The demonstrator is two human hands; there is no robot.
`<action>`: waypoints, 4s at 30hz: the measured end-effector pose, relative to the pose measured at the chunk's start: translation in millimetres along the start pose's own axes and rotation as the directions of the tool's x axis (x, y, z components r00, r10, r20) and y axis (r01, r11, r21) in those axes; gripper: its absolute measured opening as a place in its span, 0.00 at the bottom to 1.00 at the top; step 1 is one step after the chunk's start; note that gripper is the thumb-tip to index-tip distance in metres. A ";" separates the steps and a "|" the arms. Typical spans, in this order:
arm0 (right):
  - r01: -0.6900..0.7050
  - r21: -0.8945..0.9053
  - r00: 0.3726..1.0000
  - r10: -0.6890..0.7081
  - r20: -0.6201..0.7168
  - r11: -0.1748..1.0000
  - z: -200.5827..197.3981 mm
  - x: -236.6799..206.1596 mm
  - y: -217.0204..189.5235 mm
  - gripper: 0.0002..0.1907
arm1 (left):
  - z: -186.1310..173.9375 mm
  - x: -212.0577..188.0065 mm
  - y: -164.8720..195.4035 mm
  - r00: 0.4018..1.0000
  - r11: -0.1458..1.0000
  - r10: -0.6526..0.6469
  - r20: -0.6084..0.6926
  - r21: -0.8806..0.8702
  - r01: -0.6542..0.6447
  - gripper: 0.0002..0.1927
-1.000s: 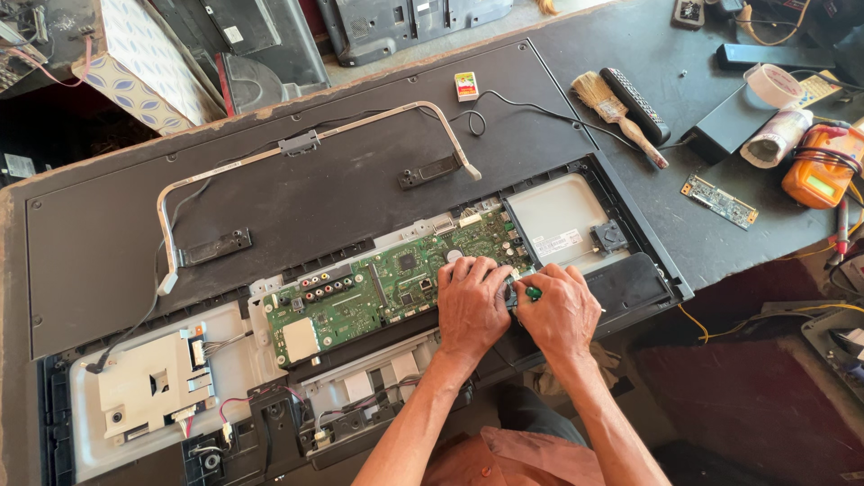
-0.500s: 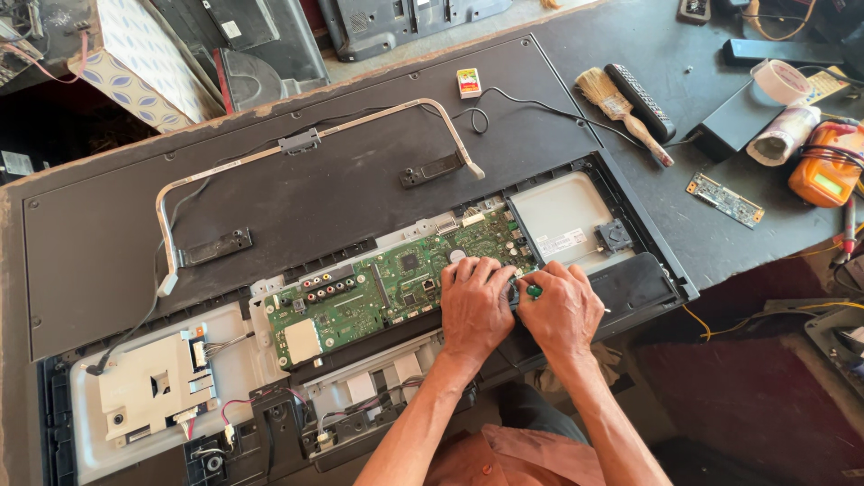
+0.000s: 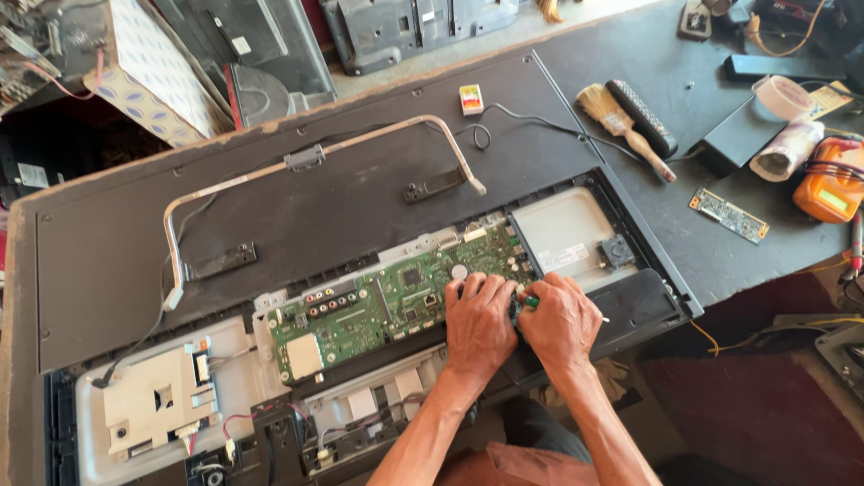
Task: The person works on an opened flat-screen TV lying face-down on a workbench, using a green-handled screwdriver to unscrew and loosen fasteners around the main circuit board inside the chassis. They reposition the board, manipulate connectors and cables, and continue unscrewing along the board's edge.
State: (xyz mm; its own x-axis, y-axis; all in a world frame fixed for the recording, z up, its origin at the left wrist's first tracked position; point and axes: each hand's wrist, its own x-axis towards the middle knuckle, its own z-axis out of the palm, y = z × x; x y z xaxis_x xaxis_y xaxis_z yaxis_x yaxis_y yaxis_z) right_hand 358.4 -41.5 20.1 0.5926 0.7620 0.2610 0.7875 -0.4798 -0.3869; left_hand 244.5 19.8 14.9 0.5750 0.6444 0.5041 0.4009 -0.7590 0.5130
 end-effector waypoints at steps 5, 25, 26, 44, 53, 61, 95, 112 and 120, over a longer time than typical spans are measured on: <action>-0.019 0.055 0.997 0.014 0.079 0.998 -4.5 8.0 3.6 0.08 | -2.7 3.9 3.1 0.999 1.000 -0.002 -0.037 -0.026 0.001 0.11; 0.167 0.150 0.929 -0.104 -0.354 0.975 -4.4 251.8 218.1 0.11 | 53.1 -30.3 -62.9 0.996 0.993 -0.078 0.032 0.092 0.075 0.07; 0.175 0.098 0.927 -0.130 -0.352 0.980 1.6 276.2 231.8 0.12 | 56.1 -33.0 -67.9 0.998 0.995 -0.057 0.037 0.084 0.054 0.07; 0.126 -0.411 0.970 -0.025 0.243 0.903 44.6 384.1 326.6 0.10 | 28.2 -88.1 -9.8 0.950 0.943 -0.235 -0.205 0.190 0.274 0.07; 0.114 0.030 0.993 -0.114 -0.007 0.993 -17.5 311.4 223.6 0.09 | -23.2 -46.5 -2.8 0.921 0.929 -0.275 -0.275 0.171 0.328 0.08; 0.080 0.588 0.788 -0.412 0.457 0.805 -8.2 170.0 5.3 0.09 | -51.4 -20.7 -19.7 0.919 0.930 -0.342 -0.196 0.073 0.361 0.11; 0.065 0.506 0.918 -0.250 0.307 0.860 41.2 145.2 -73.7 0.18 | -21.3 48.4 -147.0 0.939 0.933 -0.287 0.187 -0.168 0.319 0.09; 0.139 0.837 0.969 -0.248 -0.004 0.530 53.1 95.5 -65.2 0.22 | -13.4 64.6 -167.2 0.923 0.913 -0.236 0.305 -0.255 0.318 0.09; 0.175 0.760 0.962 -0.275 0.005 0.626 51.9 85.7 -75.2 0.20 | -11.2 65.3 -168.2 0.892 0.884 -0.306 0.333 -0.248 0.396 0.08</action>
State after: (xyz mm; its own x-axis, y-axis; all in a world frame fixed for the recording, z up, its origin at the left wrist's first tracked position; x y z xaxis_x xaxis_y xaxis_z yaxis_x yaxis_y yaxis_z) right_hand 341.2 82.4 25.7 0.3529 0.8665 0.3531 0.4681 0.1633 -0.8685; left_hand 206.7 190.5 -30.7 0.6276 0.7762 0.0609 0.4050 -0.3922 0.8259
